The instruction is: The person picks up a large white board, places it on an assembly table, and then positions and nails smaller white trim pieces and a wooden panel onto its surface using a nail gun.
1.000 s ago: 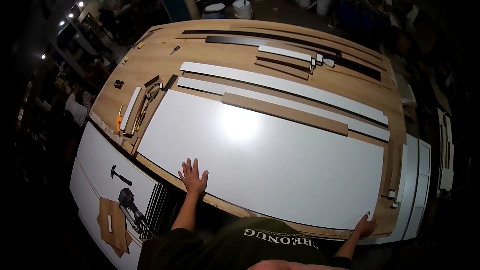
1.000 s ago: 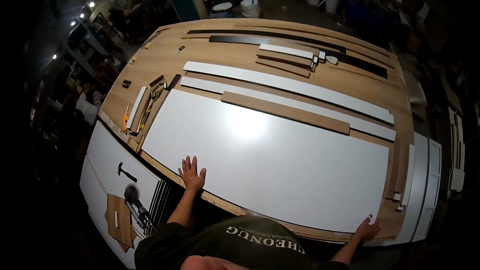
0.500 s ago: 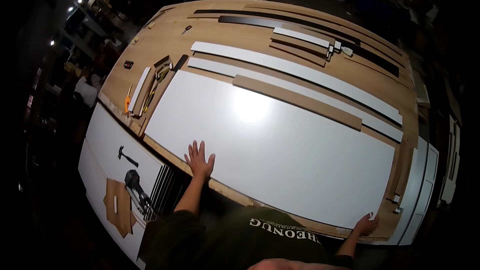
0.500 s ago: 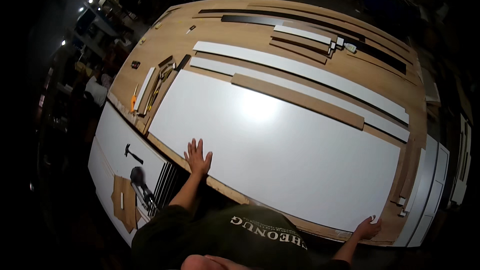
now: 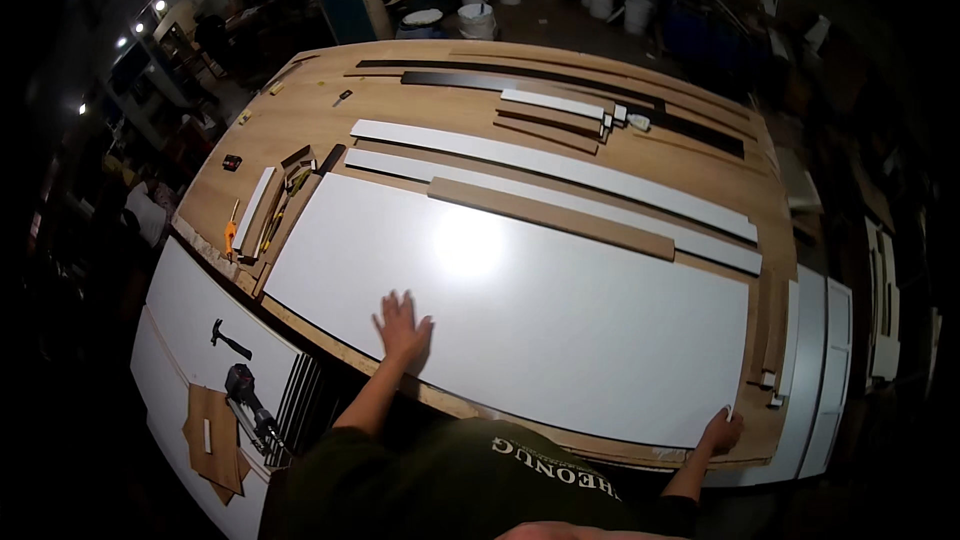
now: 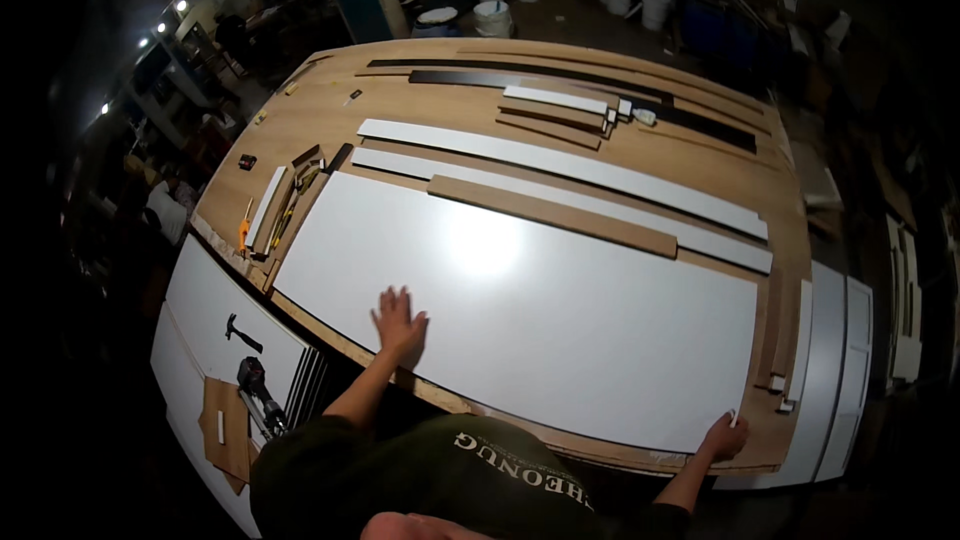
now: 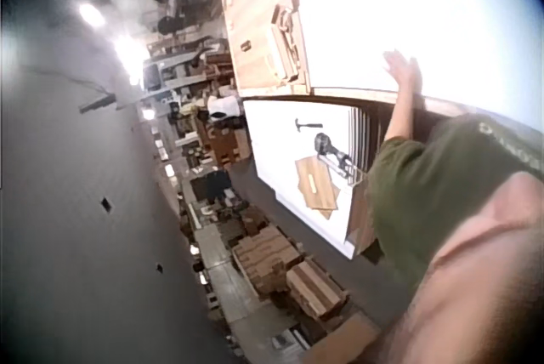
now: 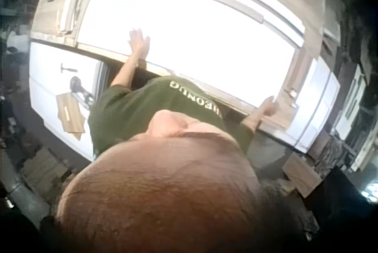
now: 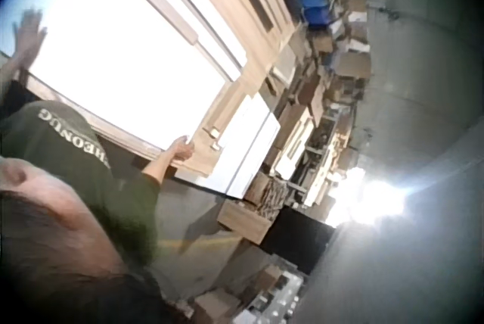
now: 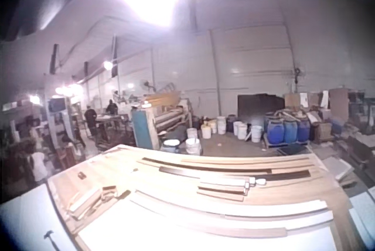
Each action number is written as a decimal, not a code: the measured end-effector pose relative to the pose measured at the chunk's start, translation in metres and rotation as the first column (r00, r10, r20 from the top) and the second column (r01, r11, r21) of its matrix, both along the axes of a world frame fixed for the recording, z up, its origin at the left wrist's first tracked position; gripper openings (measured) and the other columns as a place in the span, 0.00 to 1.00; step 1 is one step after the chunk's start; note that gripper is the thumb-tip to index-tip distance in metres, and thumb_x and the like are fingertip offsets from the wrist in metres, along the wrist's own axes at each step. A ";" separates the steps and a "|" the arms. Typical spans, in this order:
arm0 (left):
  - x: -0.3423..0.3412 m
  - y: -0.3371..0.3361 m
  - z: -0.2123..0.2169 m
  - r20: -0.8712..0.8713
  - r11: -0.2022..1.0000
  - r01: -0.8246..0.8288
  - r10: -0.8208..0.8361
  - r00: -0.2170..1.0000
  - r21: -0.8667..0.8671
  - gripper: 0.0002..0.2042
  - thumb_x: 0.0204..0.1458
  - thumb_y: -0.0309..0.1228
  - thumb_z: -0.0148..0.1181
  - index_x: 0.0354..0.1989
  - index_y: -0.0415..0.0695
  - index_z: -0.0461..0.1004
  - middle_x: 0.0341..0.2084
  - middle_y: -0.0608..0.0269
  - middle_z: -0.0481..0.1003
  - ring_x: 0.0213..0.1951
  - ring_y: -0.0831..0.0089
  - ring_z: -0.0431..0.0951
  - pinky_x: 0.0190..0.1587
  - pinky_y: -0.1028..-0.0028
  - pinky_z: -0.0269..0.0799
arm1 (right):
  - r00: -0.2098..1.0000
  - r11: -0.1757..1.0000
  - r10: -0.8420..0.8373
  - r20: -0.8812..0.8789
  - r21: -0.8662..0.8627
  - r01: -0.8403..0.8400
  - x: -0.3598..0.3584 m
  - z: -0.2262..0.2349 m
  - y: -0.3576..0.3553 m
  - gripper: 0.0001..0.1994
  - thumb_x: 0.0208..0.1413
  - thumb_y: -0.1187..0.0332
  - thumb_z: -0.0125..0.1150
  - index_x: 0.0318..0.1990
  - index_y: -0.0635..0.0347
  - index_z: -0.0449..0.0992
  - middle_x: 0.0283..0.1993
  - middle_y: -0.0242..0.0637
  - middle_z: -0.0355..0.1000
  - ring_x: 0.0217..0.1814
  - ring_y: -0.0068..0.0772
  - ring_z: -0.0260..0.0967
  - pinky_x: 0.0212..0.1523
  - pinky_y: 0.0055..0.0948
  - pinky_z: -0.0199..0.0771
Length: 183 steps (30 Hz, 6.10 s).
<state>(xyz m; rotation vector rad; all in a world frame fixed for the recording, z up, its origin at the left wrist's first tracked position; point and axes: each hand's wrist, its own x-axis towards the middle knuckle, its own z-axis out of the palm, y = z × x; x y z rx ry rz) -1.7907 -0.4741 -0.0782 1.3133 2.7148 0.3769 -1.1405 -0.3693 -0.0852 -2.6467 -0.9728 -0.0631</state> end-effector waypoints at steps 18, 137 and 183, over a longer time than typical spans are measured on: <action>0.028 0.062 -0.011 -0.046 0.997 -0.009 0.005 0.999 -0.079 0.34 0.54 0.48 0.52 0.68 0.50 0.52 0.68 0.47 0.45 0.69 0.50 0.41 0.64 0.39 0.32 | 0.987 0.981 0.069 0.148 0.171 -0.094 -0.001 -0.016 0.032 0.16 0.44 0.53 0.65 0.28 0.56 0.74 0.34 0.45 0.72 0.40 0.50 0.68 0.42 0.48 0.68; -0.088 0.200 -0.007 -0.126 0.934 0.290 -0.268 0.955 0.208 0.38 0.44 0.47 0.62 0.65 0.53 0.57 0.67 0.56 0.50 0.69 0.57 0.47 0.66 0.47 0.35 | 0.302 0.189 0.930 0.211 0.428 -0.884 -0.322 0.015 0.203 0.17 0.36 0.57 0.74 0.36 0.51 0.80 0.38 0.34 0.74 0.43 0.39 0.72 0.43 0.37 0.73; -0.094 0.207 -0.007 -0.254 0.927 0.356 -0.319 0.913 0.114 0.36 0.52 0.55 0.50 0.68 0.54 0.53 0.68 0.60 0.50 0.70 0.57 0.44 0.66 0.45 0.33 | 0.489 0.461 0.849 0.200 0.173 -0.870 -0.039 -0.004 0.284 0.06 0.55 0.70 0.52 0.30 0.61 0.71 0.32 0.43 0.69 0.38 0.47 0.66 0.41 0.38 0.66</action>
